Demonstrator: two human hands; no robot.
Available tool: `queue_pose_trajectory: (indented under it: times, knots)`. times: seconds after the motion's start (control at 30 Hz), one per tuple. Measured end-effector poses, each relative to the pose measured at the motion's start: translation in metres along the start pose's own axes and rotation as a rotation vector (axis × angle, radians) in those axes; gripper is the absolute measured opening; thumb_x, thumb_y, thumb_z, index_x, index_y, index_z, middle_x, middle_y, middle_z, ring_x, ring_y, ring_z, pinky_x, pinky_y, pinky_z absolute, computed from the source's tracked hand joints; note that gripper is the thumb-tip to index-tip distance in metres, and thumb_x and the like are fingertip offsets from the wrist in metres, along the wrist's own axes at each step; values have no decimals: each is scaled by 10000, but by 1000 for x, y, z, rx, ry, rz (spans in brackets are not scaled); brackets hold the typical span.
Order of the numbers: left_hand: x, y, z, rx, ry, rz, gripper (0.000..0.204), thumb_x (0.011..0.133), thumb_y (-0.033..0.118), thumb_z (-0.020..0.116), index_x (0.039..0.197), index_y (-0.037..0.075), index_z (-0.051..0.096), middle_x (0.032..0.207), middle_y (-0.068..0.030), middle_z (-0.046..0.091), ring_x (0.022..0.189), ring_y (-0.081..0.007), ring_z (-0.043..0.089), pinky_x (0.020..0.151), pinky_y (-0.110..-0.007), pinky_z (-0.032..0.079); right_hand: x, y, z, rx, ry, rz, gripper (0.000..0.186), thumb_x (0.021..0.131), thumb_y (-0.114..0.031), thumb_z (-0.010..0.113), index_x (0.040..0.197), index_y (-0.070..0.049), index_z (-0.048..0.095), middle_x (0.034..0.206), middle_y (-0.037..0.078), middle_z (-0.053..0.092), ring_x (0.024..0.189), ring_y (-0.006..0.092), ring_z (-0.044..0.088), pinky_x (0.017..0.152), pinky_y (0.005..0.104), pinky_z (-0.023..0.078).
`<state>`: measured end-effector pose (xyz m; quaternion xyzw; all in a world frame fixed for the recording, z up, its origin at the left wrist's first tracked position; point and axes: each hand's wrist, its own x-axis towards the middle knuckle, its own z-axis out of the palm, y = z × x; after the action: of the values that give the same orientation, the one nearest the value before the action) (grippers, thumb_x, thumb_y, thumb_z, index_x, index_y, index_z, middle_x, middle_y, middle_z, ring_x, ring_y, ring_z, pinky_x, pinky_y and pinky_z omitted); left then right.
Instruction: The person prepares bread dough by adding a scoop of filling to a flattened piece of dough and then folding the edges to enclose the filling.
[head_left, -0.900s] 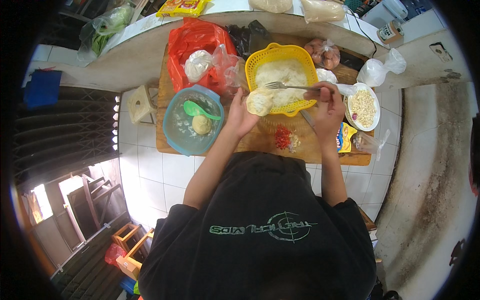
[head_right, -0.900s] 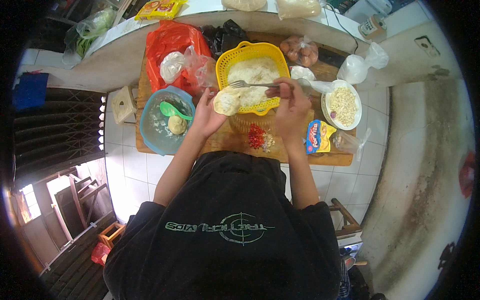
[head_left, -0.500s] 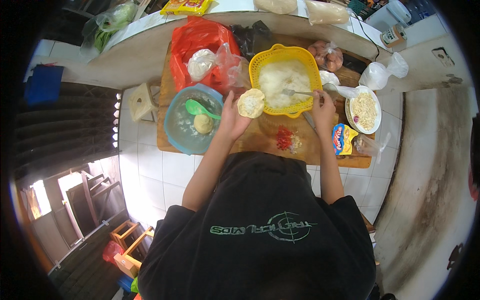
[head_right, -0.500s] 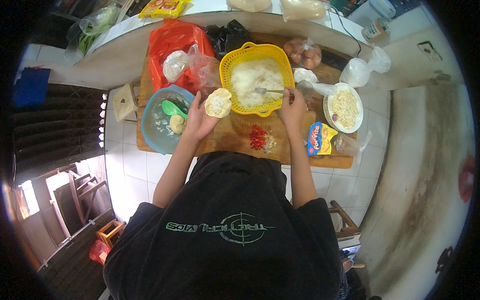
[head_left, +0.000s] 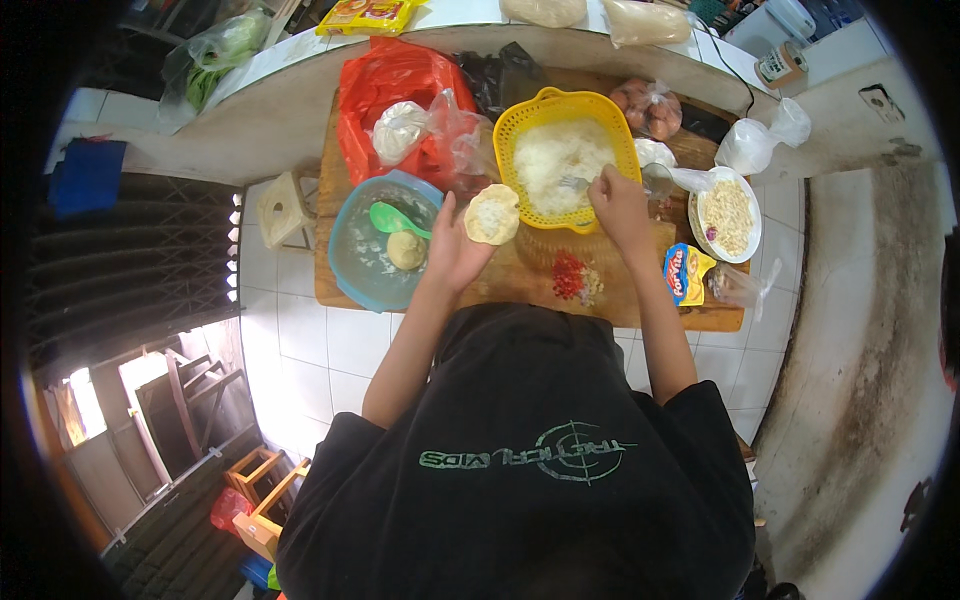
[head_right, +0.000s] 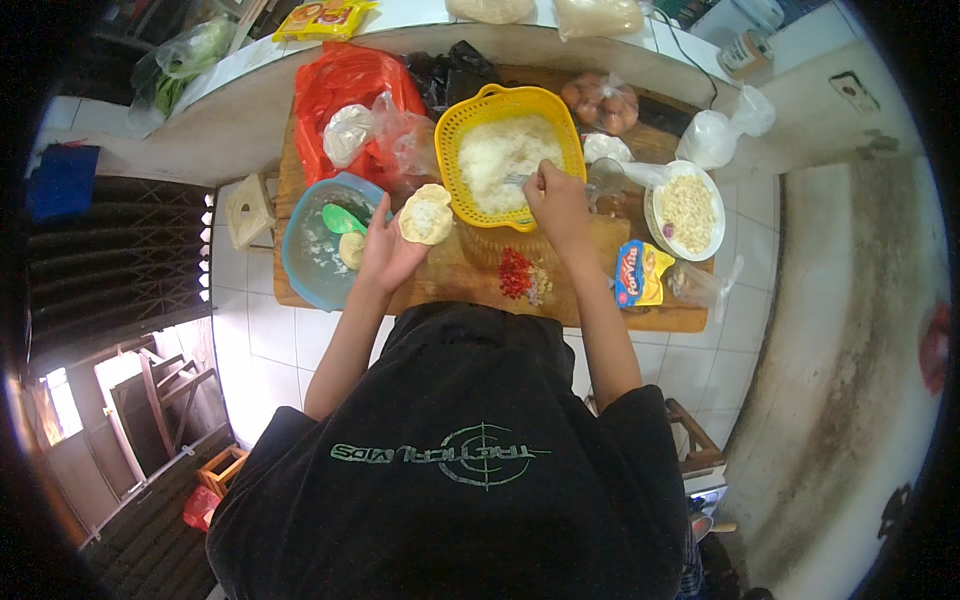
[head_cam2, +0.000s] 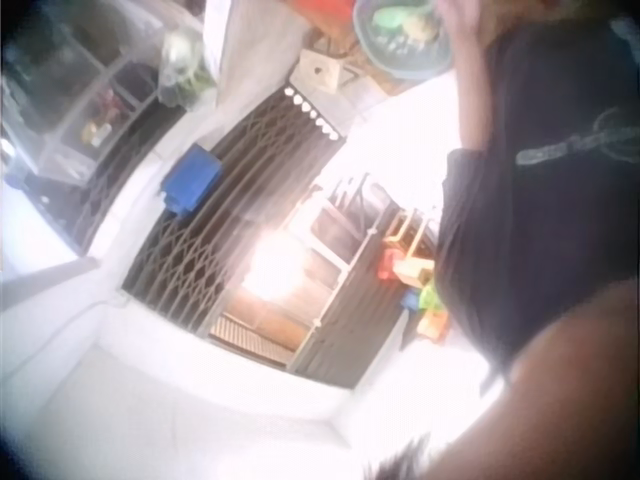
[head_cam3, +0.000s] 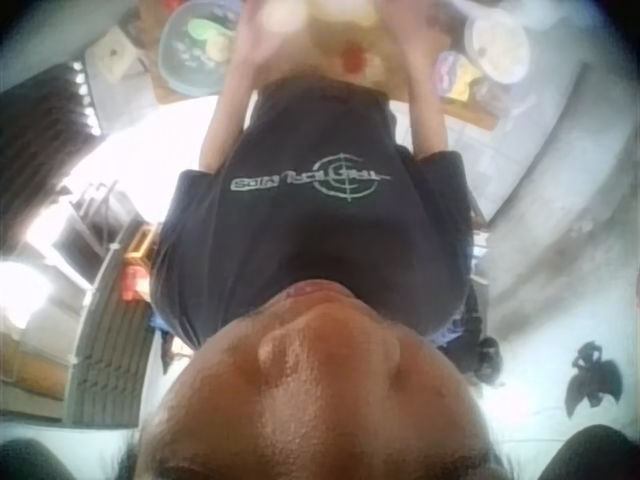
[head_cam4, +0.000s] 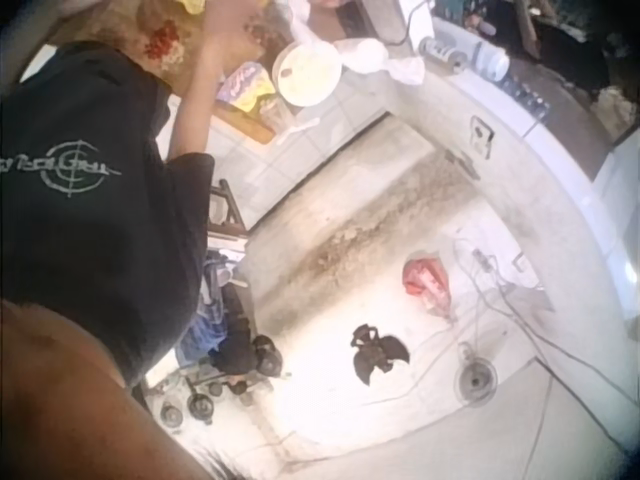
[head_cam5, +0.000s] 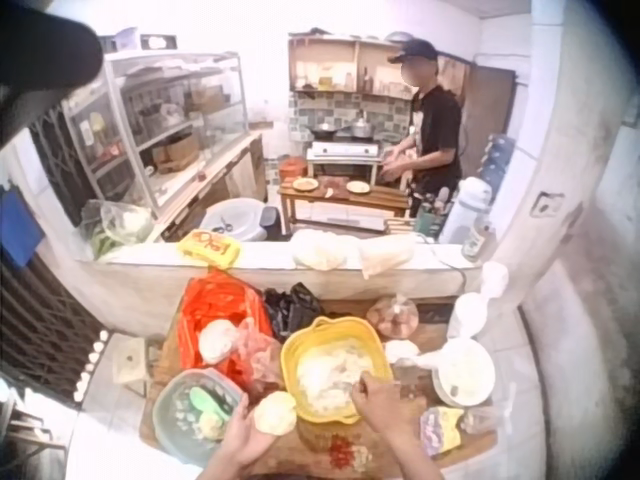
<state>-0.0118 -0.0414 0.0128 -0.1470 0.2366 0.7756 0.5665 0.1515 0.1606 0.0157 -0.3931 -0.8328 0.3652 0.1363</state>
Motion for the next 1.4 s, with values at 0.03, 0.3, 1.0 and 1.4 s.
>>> queue_pose_trajectory:
  times: [0.03, 0.3, 1.0, 1.4]
  knots:
    - [-1, -1, 3, -5, -6, -6, 648, 1045, 467, 272, 1412, -60, 360, 1459, -221, 420, 1355, -329, 413, 1156, -452, 299, 3, 6, 8, -39, -7, -43, 102, 851, -113, 612, 851, -21, 568, 818, 155, 584, 802, 364, 580, 749, 450, 442]
    - [-6, -5, 8, 150, 20, 114, 618, 1052, 447, 271, 1396, -53, 382, 1431, -206, 454, 1331, -315, 441, 1143, -431, 323, 15, 8, 33, -456, 134, -370, 149, 772, -39, 589, 921, -44, 590, 862, 156, 640, 818, 341, 608, 751, 477, 420]
    - [-9, -31, 3, 137, -98, 41, 637, 1045, 475, 263, 1405, -39, 376, 1415, -169, 476, 1310, -272, 459, 1124, -394, 333, -53, -61, 47, -61, 73, -631, 542, 791, -350, 741, 1264, -147, 573, 1321, 158, 427, 1248, 350, 406, 1023, 482, 342]
    - [-11, -33, 0, 44, -196, -29, 652, 1042, 483, 267, 1418, -42, 354, 1414, -168, 471, 1317, -270, 443, 1128, -384, 324, -55, -55, 39, -127, 41, -605, 548, 827, -404, 702, 1300, -168, 555, 1307, 152, 425, 1226, 361, 408, 1025, 482, 334]
